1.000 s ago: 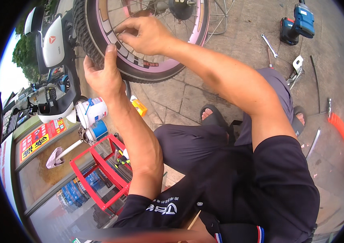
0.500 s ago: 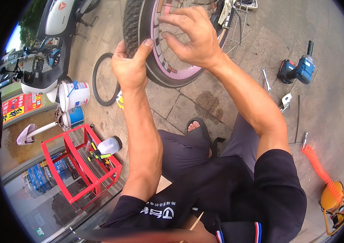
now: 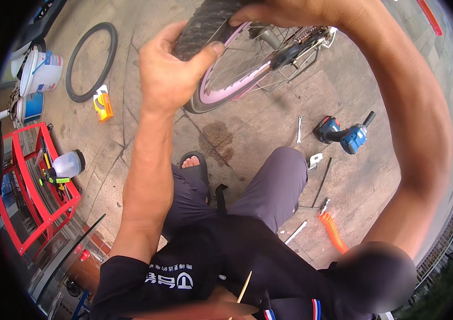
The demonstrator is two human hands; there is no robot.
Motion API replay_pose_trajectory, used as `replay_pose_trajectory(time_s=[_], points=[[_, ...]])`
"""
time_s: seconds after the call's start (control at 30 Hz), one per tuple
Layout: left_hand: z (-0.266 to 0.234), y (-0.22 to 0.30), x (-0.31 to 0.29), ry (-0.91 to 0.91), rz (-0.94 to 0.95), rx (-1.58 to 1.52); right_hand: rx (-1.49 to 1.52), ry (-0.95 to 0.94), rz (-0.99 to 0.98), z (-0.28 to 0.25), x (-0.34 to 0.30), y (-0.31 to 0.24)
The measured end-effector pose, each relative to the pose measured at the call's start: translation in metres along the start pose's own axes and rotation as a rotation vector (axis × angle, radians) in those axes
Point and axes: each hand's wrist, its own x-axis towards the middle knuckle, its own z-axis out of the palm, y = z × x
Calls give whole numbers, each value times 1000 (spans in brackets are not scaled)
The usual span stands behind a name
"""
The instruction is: The person removes a bicycle tire from the rim using tire levers, then reattaches the tire by hand and with a tire lever. The person works on the tire while seated on the floor in a workshop setting.
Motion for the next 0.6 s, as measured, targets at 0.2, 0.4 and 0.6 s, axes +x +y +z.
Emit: replay_pose_trajectory(time_s=[0.2, 0.4, 0.6], points=[[3, 0, 5, -15, 18, 24, 20, 103, 38, 0, -5, 1], [-1, 5, 9, 10, 64, 141, 70, 18, 81, -3, 6, 3], [1, -1, 9, 70, 49, 95, 0, 12, 54, -4, 13, -9]])
